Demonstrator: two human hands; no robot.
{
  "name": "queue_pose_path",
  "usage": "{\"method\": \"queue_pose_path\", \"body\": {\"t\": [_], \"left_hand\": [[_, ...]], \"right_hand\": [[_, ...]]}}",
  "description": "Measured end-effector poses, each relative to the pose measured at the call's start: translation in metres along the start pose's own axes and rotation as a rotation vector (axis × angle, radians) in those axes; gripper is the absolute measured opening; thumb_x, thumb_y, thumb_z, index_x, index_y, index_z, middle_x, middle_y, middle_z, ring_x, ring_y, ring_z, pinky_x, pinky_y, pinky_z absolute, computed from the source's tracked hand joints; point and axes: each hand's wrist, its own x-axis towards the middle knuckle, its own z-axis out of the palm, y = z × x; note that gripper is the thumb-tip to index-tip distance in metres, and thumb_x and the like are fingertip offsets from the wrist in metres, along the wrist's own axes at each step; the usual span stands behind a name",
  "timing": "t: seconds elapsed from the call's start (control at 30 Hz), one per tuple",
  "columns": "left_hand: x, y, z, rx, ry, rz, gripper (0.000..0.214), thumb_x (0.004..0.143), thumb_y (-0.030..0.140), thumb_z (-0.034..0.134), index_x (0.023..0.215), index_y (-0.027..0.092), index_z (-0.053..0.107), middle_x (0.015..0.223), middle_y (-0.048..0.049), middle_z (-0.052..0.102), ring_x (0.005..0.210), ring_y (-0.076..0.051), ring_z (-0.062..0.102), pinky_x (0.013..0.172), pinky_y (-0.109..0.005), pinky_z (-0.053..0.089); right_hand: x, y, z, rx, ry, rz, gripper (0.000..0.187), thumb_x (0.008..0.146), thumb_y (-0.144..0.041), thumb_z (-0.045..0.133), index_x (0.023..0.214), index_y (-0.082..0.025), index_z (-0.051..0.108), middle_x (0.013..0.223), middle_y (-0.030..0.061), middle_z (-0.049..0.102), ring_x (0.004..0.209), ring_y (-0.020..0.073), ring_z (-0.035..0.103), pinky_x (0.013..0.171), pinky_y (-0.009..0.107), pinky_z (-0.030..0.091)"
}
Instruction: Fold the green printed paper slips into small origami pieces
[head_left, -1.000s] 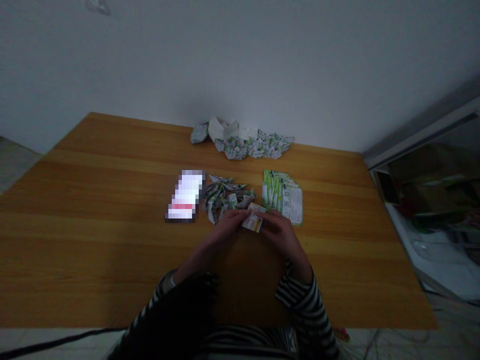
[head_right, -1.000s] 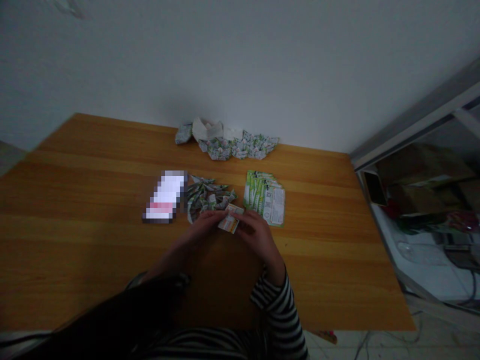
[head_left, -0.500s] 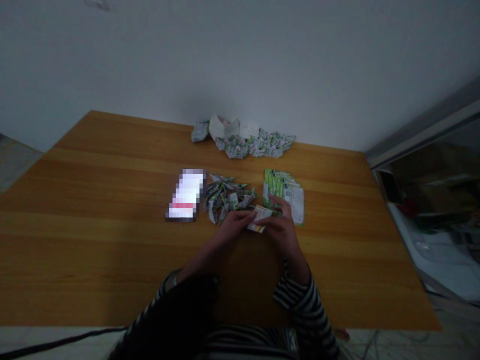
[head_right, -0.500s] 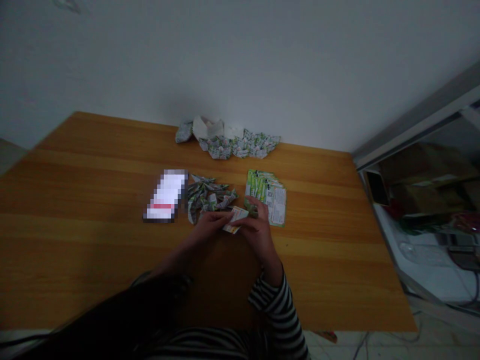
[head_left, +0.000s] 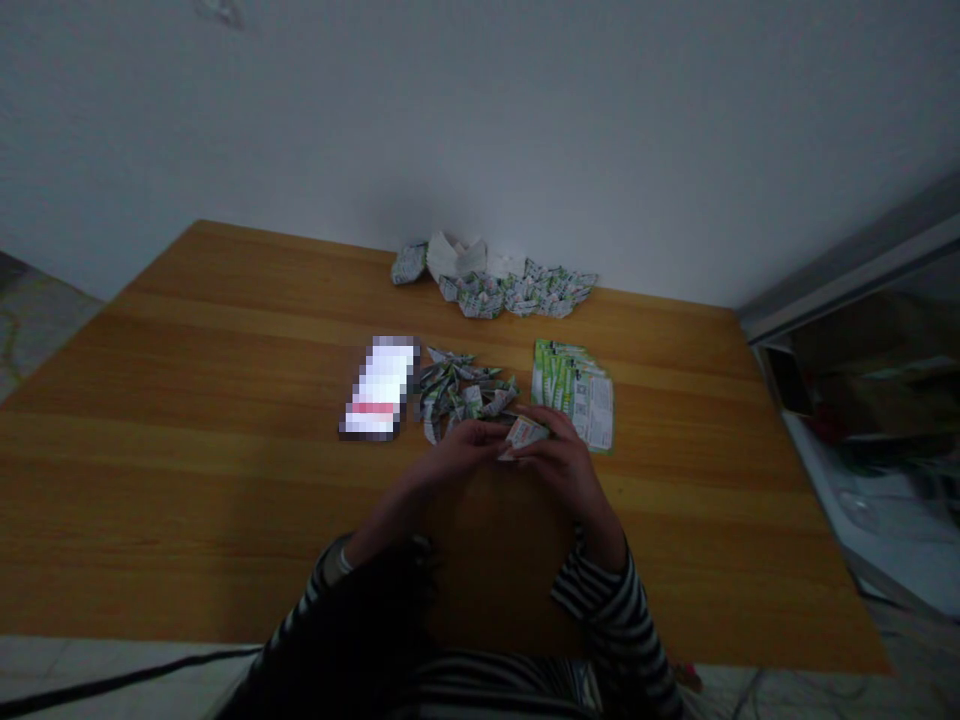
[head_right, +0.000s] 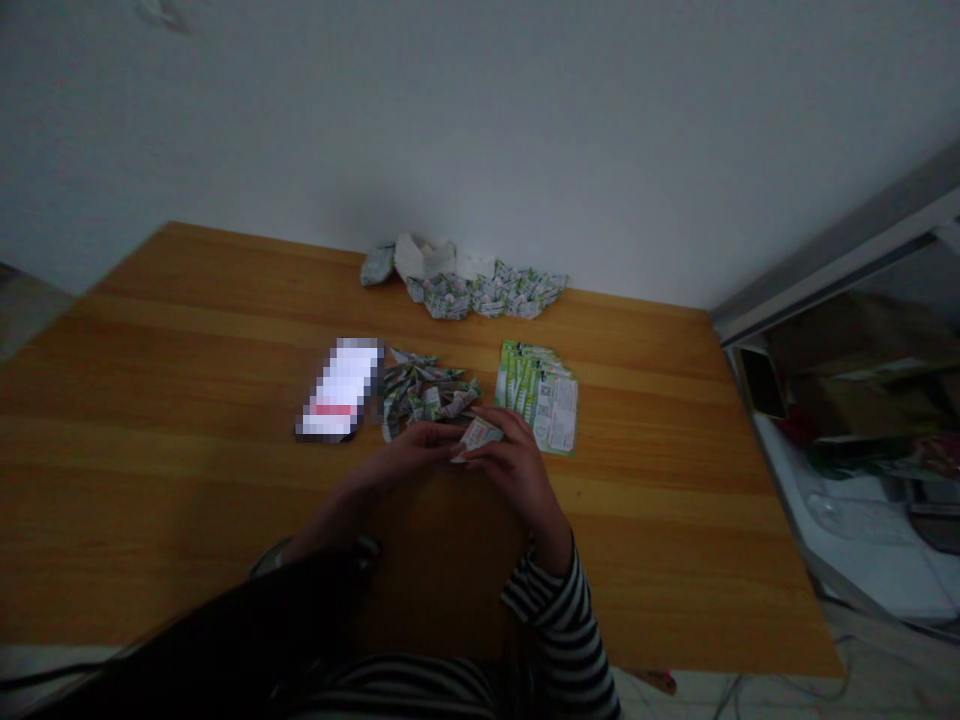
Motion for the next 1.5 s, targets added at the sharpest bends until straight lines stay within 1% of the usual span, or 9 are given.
{"method": "queue_pose_path", "body": {"t": [0.1, 0.2, 0.4, 0.53, 0.7, 0.83, 1.0, 1.3, 1.5], "left_hand": [[0.003, -0.002, 0.004, 0.081, 0.035, 0.098, 0.039, 0.078, 0.043, 0.074, 0.106, 0.015, 0.076, 0.1, -0.0096, 0.076, 0.095, -0.025, 0.067, 0.086, -0.033, 0.05], [0.004, -0.003, 0.011, 0.079, 0.013, 0.095, 0.043, 0.075, 0.049, 0.076, 0.098, 0.013, 0.078, 0.092, -0.0088, 0.076, 0.087, -0.024, 0.067, 0.079, -0.03, 0.05], [0.004, -0.004, 0.025, -0.108, 0.072, 0.007, 0.047, 0.075, 0.057, 0.073, 0.086, 0.012, 0.077, 0.077, -0.0071, 0.073, 0.073, -0.021, 0.068, 0.077, -0.033, 0.053], [0.005, -0.002, 0.03, -0.045, 0.061, 0.042, 0.043, 0.078, 0.054, 0.072, 0.093, 0.014, 0.077, 0.089, -0.0067, 0.076, 0.086, -0.023, 0.069, 0.088, -0.034, 0.051], [0.007, -0.002, 0.032, -0.064, 0.035, 0.08, 0.042, 0.078, 0.045, 0.075, 0.109, 0.016, 0.075, 0.109, -0.0076, 0.075, 0.1, -0.024, 0.068, 0.095, -0.033, 0.048], [0.006, -0.007, 0.031, -0.164, 0.05, 0.063, 0.043, 0.077, 0.043, 0.077, 0.109, 0.015, 0.074, 0.107, -0.0084, 0.075, 0.096, -0.023, 0.07, 0.093, -0.033, 0.05], [0.007, -0.012, 0.034, -0.188, 0.146, 0.071, 0.045, 0.075, 0.044, 0.077, 0.108, 0.014, 0.074, 0.102, -0.0088, 0.076, 0.089, -0.023, 0.072, 0.09, -0.035, 0.053], [0.009, -0.019, 0.045, 0.213, 0.308, 0.289, 0.039, 0.091, 0.038, 0.056, 0.119, 0.015, 0.07, 0.115, -0.0104, 0.074, 0.106, -0.028, 0.068, 0.092, -0.04, 0.055], [0.006, -0.02, 0.049, 0.22, 0.32, 0.348, 0.039, 0.093, 0.036, 0.054, 0.124, 0.016, 0.067, 0.123, -0.0111, 0.07, 0.109, -0.027, 0.068, 0.091, -0.039, 0.057]], "right_hand": [[0.002, -0.005, 0.012, 0.132, 0.163, 0.145, 0.009, 0.086, -0.024, 0.067, 0.081, -0.025, 0.075, 0.122, 0.006, 0.068, 0.111, 0.0233, 0.063, 0.096, 0.043, 0.048], [0.003, -0.006, 0.025, 0.152, 0.335, 0.257, 0.01, 0.084, -0.027, 0.07, 0.074, -0.022, 0.07, 0.106, 0.0065, 0.071, 0.099, 0.0221, 0.066, 0.087, 0.038, 0.05], [0.003, -0.006, 0.036, 0.133, 0.459, 0.339, 0.016, 0.088, -0.029, 0.062, 0.075, -0.02, 0.066, 0.096, 0.0062, 0.069, 0.094, 0.0204, 0.064, 0.085, 0.035, 0.049], [0.004, -0.011, 0.039, 0.135, 0.54, 0.349, 0.015, 0.089, -0.027, 0.06, 0.077, -0.021, 0.063, 0.096, 0.0057, 0.068, 0.095, 0.0199, 0.062, 0.088, 0.035, 0.047], [0.005, -0.015, 0.04, 0.161, 0.584, 0.33, 0.018, 0.092, -0.027, 0.058, 0.075, -0.02, 0.06, 0.099, 0.006, 0.066, 0.097, 0.0196, 0.061, 0.089, 0.035, 0.046], [0.005, -0.016, 0.04, 0.151, 0.588, 0.314, 0.02, 0.092, -0.028, 0.058, 0.073, -0.021, 0.059, 0.1, 0.0058, 0.064, 0.097, 0.0196, 0.061, 0.089, 0.035, 0.046], [0.005, -0.016, 0.041, 0.11, 0.576, 0.313, 0.019, 0.091, -0.027, 0.059, 0.073, -0.021, 0.059, 0.102, 0.0064, 0.065, 0.099, 0.0202, 0.061, 0.091, 0.036, 0.045], [0.005, -0.018, 0.044, 0.097, 0.657, 0.326, 0.027, 0.093, -0.03, 0.055, 0.069, -0.02, 0.058, 0.102, 0.0069, 0.065, 0.099, 0.0201, 0.061, 0.091, 0.035, 0.045], [0.005, -0.02, 0.045, 0.123, 0.729, 0.311, 0.024, 0.091, -0.029, 0.059, 0.069, -0.02, 0.058, 0.103, 0.0071, 0.065, 0.102, 0.0212, 0.06, 0.094, 0.037, 0.044]]}}
